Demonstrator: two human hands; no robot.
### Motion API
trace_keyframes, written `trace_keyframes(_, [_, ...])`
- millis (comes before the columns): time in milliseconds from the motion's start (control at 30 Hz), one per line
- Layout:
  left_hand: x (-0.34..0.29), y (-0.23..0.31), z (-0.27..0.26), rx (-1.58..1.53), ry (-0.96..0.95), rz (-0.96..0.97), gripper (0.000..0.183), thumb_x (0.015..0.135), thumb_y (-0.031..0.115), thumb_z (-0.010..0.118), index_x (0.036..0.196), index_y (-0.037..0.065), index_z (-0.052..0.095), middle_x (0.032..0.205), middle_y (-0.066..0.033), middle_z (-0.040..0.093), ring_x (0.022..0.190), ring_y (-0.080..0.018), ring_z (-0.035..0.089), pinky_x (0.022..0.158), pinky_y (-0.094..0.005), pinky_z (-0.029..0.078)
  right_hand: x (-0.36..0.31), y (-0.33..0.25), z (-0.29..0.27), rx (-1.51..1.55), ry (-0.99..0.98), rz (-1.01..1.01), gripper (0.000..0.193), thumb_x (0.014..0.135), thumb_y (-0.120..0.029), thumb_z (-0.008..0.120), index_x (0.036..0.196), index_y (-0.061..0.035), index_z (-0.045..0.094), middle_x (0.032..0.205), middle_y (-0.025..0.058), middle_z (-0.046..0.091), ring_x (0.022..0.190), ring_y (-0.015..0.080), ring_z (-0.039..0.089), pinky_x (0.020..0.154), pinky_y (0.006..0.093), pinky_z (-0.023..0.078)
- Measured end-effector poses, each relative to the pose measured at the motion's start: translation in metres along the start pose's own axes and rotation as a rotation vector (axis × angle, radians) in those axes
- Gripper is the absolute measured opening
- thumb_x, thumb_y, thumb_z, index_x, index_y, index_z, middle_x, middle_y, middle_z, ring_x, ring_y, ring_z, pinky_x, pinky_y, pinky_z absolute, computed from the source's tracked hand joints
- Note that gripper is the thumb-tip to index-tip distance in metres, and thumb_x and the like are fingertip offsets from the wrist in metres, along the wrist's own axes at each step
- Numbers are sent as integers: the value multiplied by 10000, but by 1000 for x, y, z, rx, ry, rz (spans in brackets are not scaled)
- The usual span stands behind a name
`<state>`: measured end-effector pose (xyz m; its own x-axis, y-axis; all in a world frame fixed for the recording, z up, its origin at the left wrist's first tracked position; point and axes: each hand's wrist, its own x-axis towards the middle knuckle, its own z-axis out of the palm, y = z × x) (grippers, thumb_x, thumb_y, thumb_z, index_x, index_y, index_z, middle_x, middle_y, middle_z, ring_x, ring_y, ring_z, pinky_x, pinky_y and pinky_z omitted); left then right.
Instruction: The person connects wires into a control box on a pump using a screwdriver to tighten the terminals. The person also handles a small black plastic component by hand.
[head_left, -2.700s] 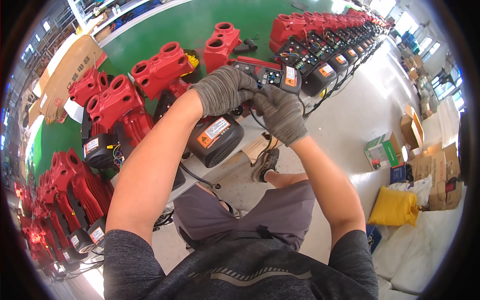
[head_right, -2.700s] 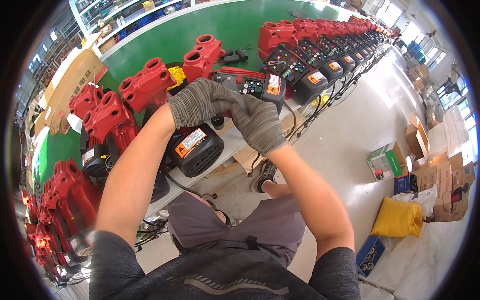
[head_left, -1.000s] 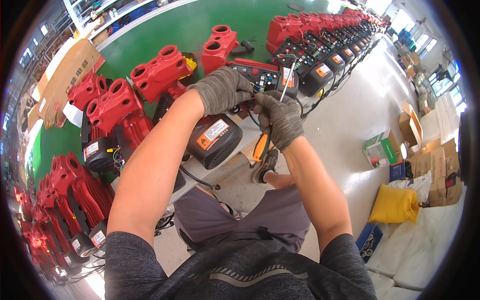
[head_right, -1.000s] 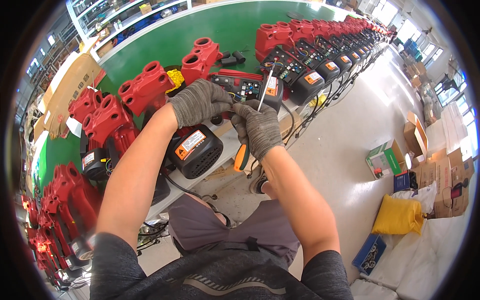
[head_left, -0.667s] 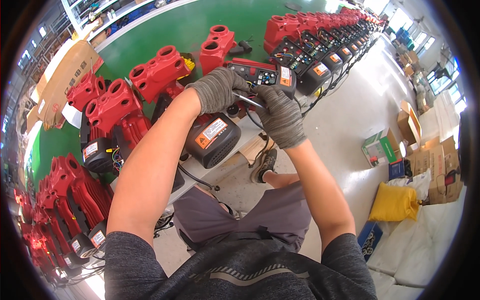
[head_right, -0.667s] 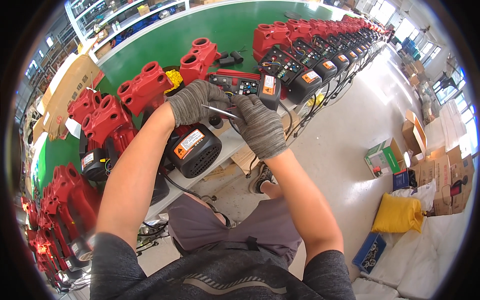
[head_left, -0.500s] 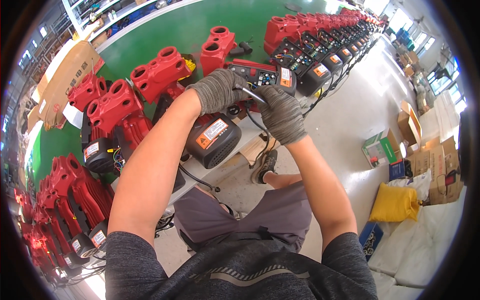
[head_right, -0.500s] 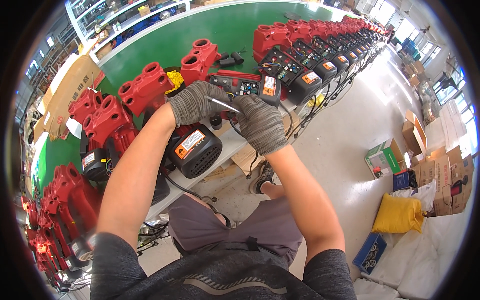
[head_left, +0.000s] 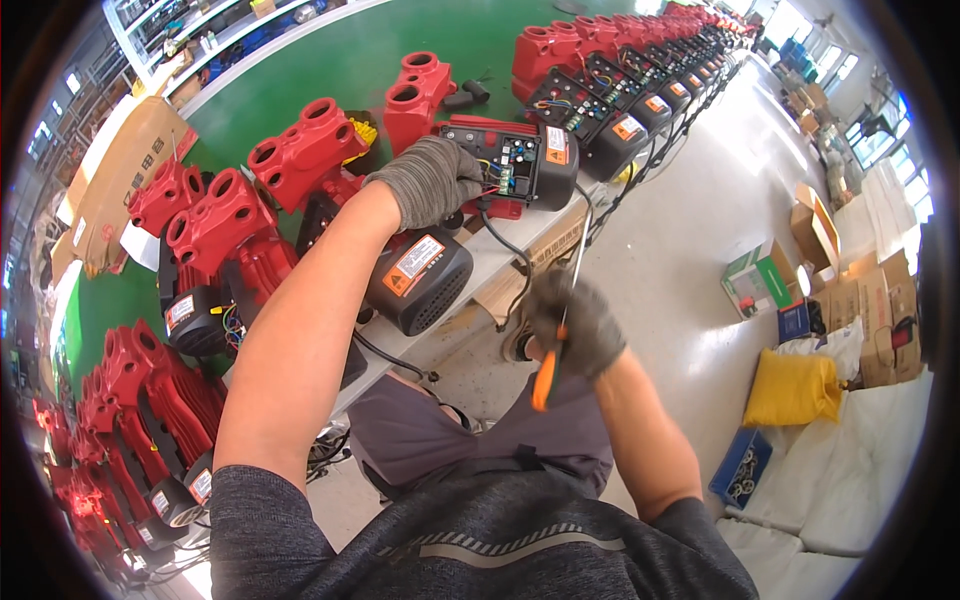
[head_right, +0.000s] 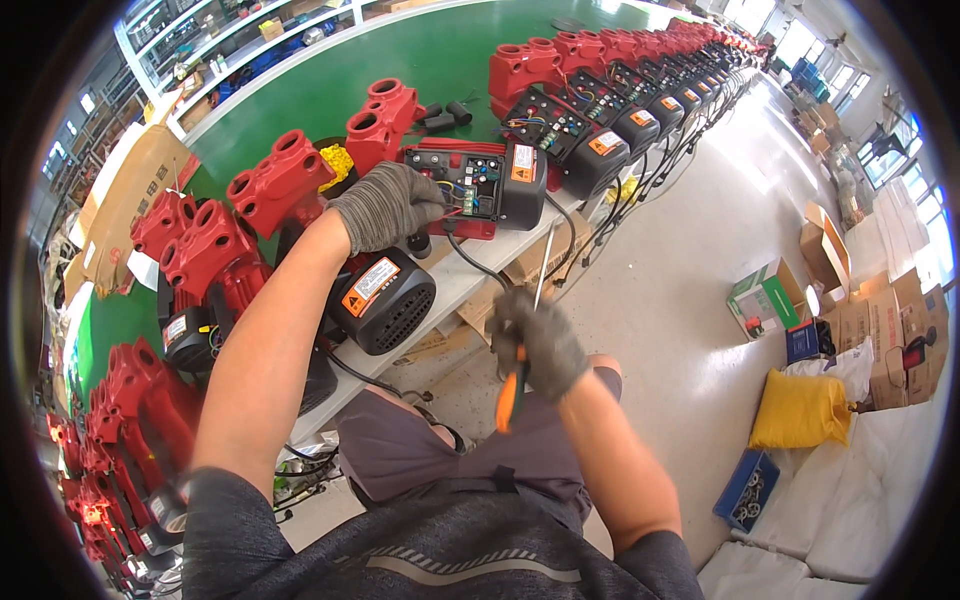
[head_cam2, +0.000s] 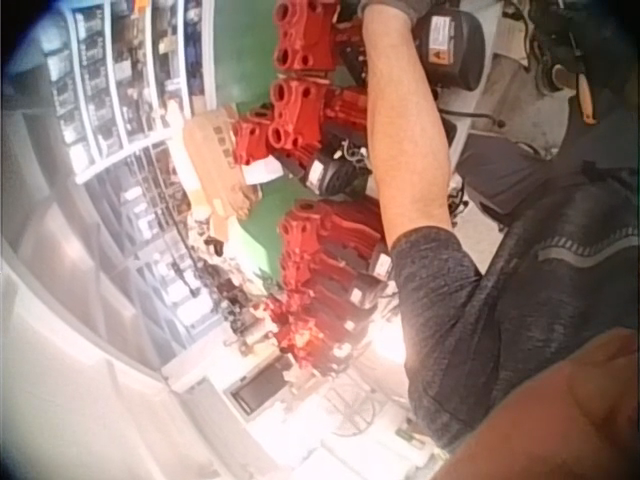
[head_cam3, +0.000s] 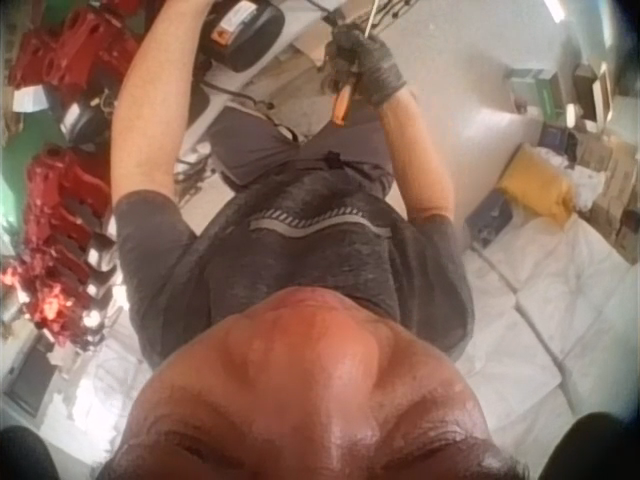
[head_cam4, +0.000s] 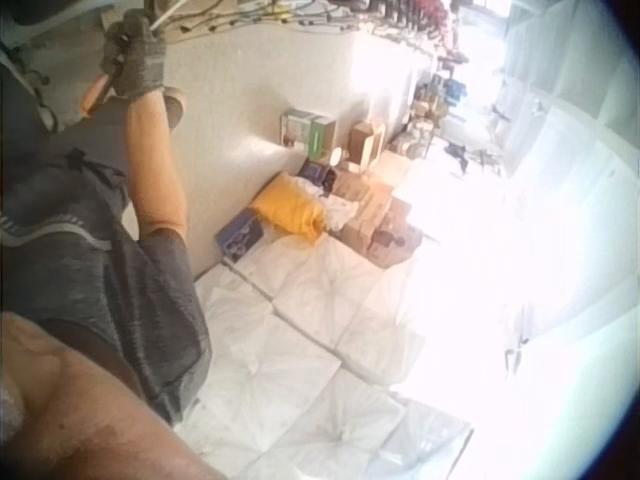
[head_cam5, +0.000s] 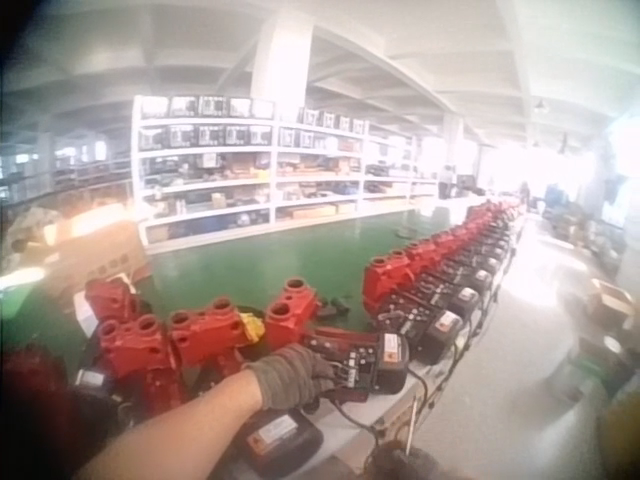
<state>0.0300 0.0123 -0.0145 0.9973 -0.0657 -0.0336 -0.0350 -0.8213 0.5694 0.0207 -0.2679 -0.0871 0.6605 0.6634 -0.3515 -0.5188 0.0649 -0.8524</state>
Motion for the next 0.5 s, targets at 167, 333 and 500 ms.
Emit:
trace_keyframes(167, [3,1,3,100,2,13,211,942,160,662,1079,27,752,790,-142,721,642,-182,675,685,-344,555,-63,-26,5,174,157,91,296,895,-100,576,1160,32,564,768,133,605,615,196,611,465,294,486])
trace_keyframes(333, [4,-18,0,214,115,135,200,906,166,683,1021,22,759,735,-129,701,615,-183,651,659,-354,542,-96,1,-6,21,56,-49,529,974,-244,608,1406,-10,412,1017,198,640,687,230,660,486,300,525])
trace_keyframes(500, [18,12,-6,11,-54,-93,167,879,140,683,920,-4,756,622,-75,627,540,-172,596,567,-343,518,-108,9,-32,-1066,92,-572,616,846,0,603,1444,-22,454,988,147,618,787,302,616,776,366,520])
